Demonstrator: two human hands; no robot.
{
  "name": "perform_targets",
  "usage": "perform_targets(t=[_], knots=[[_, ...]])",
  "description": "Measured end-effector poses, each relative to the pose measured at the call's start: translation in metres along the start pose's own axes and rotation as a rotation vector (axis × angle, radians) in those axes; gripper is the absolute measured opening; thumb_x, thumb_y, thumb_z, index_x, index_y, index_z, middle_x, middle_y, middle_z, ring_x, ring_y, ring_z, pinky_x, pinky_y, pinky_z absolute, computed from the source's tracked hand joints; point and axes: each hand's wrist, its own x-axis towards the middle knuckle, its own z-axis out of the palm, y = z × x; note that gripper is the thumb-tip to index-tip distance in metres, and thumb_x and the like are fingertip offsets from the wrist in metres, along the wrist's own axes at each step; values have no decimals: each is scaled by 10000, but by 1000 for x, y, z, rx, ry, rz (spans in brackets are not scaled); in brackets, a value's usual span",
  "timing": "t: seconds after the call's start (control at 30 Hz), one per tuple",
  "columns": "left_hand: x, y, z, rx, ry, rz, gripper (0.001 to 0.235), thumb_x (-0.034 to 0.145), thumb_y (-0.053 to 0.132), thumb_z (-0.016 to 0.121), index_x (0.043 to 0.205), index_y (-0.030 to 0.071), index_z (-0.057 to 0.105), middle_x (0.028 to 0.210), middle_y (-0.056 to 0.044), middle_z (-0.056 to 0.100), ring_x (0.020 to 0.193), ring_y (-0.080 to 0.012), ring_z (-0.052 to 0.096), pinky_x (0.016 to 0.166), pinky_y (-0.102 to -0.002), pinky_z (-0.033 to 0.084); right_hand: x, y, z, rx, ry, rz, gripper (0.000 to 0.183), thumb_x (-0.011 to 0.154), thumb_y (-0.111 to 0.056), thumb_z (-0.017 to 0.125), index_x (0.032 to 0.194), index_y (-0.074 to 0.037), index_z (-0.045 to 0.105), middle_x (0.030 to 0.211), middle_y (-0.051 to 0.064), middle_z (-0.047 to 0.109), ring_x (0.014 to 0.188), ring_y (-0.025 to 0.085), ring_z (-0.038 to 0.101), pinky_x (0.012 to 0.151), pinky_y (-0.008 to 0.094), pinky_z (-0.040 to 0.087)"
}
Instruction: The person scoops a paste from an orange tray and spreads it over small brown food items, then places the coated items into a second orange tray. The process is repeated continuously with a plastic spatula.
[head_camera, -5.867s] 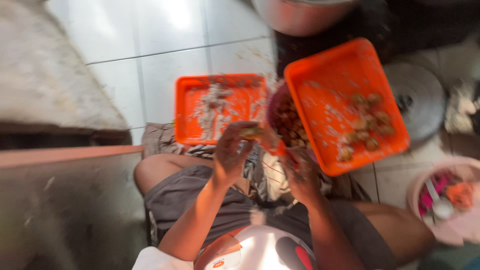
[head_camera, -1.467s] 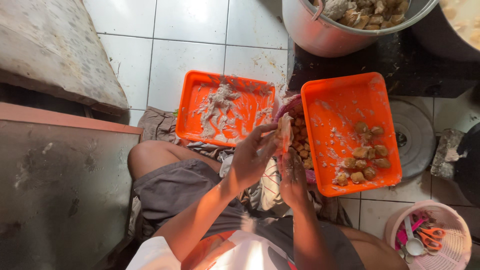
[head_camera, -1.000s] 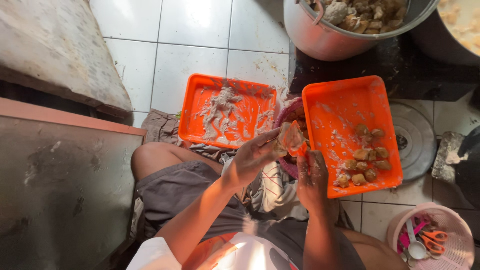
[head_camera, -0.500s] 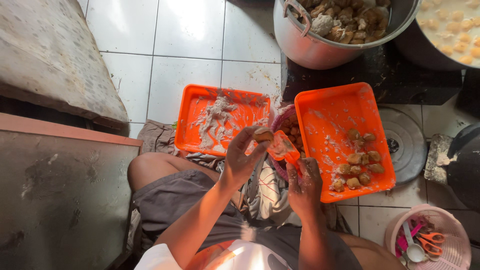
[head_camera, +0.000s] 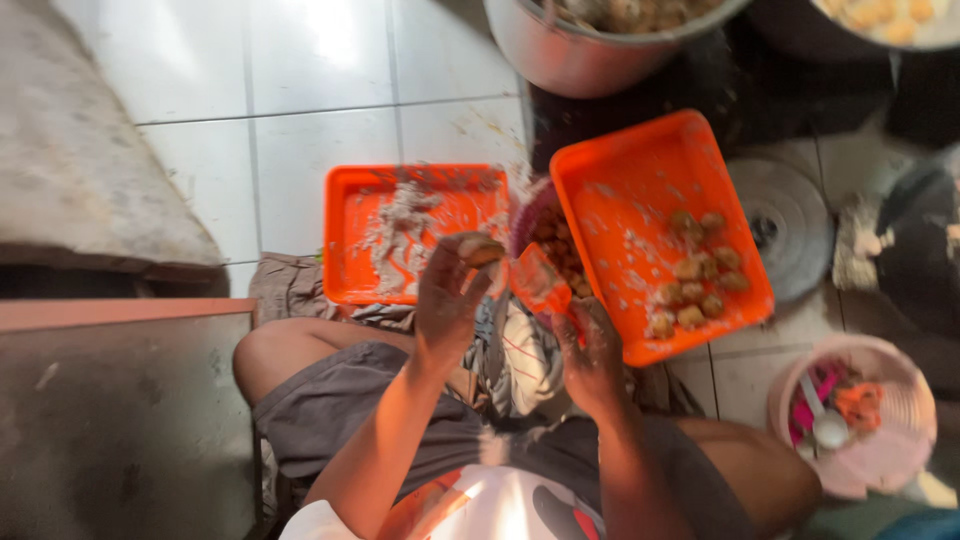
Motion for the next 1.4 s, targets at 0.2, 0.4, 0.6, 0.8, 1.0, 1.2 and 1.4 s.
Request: perform_targets(t=[0.2, 0.4, 0.6, 0.8, 1.0, 1.2, 1.4], knots=[[12, -68, 29, 539, -163, -180, 301, 946, 141, 735, 1227, 85, 642, 1142, -41, 682, 1036, -162, 666, 876, -342, 548, -34, 50, -69, 257, 328, 183, 423, 1108, -397, 473, 1125, -25, 672, 900, -5, 583, 806, 128, 527, 729, 291, 435], [33, -151, 139, 842, -443, 105, 365, 971, 313, 727, 1284, 161, 616, 1249, -95, 634, 1190, -324, 602, 971, -463, 527, -71, 77, -121, 658, 600, 257, 373, 1117, -366, 535, 1140, -9, 641, 882, -9, 479, 778, 106, 427, 717, 269, 369], [71, -140, 175, 786, -423, 205, 367, 948, 324, 699, 1247, 115, 658, 1197, -109, 704, 1103, -278, 679, 943, -422, 546, -79, 89, -133, 913, 622, 297, 431, 1126, -423, 491, 1116, -14, 628, 824, -14, 453, 715, 99, 400, 674, 269, 356], [72, -138, 60, 601, 85, -228, 435, 1092, 334, 531, 907, -27, 688, 714, -71, 655, 687, -158, 617, 673, -320, 524, -63, 90, -134, 999, 517, 312, 486, 1124, -466, 426, 1101, -27, 631, 724, -20, 392, 532, 73, 291, 507, 243, 271], [69, -252, 17, 1205, -269, 29, 263, 994, 210, 641, 1181, 25, 619, 1142, -168, 661, 1079, -379, 613, 896, -491, 538, -51, 83, -125, 1065, 389, 287, 489, 1135, -454, 414, 1114, -11, 619, 742, -12, 386, 536, 79, 282, 519, 252, 275], [42, -339, 18, 1780, -850, -493, 435, 960, 332, 637, 1365, 183, 586, 1417, -90, 463, 1215, -308, 535, 851, -469, 567, -57, 68, -120, 1050, 336, 304, 487, 1120, -450, 425, 1116, 3, 604, 732, -1, 390, 525, 85, 285, 515, 262, 280], [42, -339, 21, 1907, -803, -486, 280, 980, 363, 614, 1187, 222, 740, 1300, -84, 583, 1169, -258, 587, 813, -356, 573, -56, 59, -106, 1011, 272, 380, 517, 1114, -465, 403, 1103, 10, 607, 679, 13, 415, 492, 98, 305, 492, 269, 281]])
